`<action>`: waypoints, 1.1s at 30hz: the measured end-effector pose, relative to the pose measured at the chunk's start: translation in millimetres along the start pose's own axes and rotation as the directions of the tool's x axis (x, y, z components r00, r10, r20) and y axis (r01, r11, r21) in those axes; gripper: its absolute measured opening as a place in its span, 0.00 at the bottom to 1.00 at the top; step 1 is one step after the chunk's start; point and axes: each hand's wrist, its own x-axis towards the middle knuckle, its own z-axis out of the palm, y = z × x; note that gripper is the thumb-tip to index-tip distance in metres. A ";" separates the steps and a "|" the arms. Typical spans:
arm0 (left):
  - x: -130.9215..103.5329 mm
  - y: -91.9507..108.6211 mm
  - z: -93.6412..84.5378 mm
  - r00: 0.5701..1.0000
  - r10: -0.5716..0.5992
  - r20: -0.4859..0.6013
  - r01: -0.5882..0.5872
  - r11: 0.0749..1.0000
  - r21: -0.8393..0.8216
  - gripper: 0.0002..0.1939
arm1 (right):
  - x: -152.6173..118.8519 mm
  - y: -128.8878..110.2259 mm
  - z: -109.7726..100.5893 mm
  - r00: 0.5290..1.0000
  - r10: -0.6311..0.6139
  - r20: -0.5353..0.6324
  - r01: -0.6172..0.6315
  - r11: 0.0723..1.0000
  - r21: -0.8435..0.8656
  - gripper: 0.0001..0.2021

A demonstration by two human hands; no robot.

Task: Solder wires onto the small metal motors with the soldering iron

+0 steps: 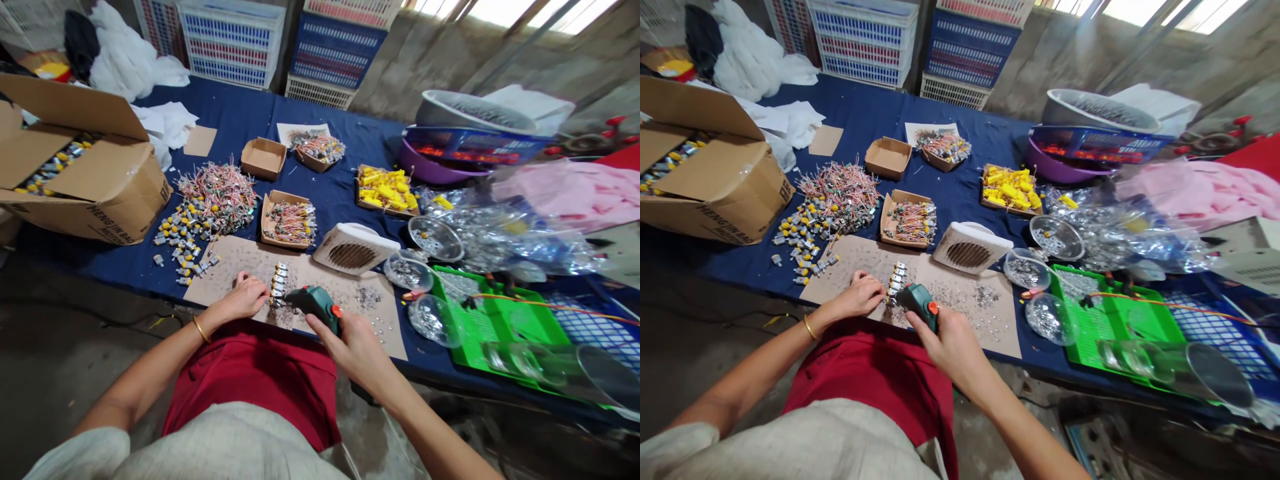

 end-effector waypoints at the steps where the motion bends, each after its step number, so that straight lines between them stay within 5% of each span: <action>1: 0.2 -0.3 0.6 1.000 0.000 -0.002 0.000 1.000 -0.004 0.09 | 0.8 -0.5 -0.2 1.000 -0.002 0.004 0.002 1.000 -0.003 0.19; 23: -0.5 3.0 -5.9 0.999 -0.016 0.031 0.017 1.000 -0.014 0.10 | -7.2 4.1 -2.2 0.996 0.068 -0.054 -0.069 0.998 -0.012 0.24; 29: 1.1 4.5 -1.5 0.999 -0.023 0.031 0.024 0.999 -0.023 0.09 | -15.3 8.5 -9.0 0.985 0.149 -0.088 -0.150 0.989 0.003 0.25; 33: -3.0 0.5 -15.0 0.998 -0.055 0.014 0.056 0.997 -0.061 0.09 | -30.8 17.6 -13.4 0.962 0.228 -0.152 -0.225 0.974 0.035 0.26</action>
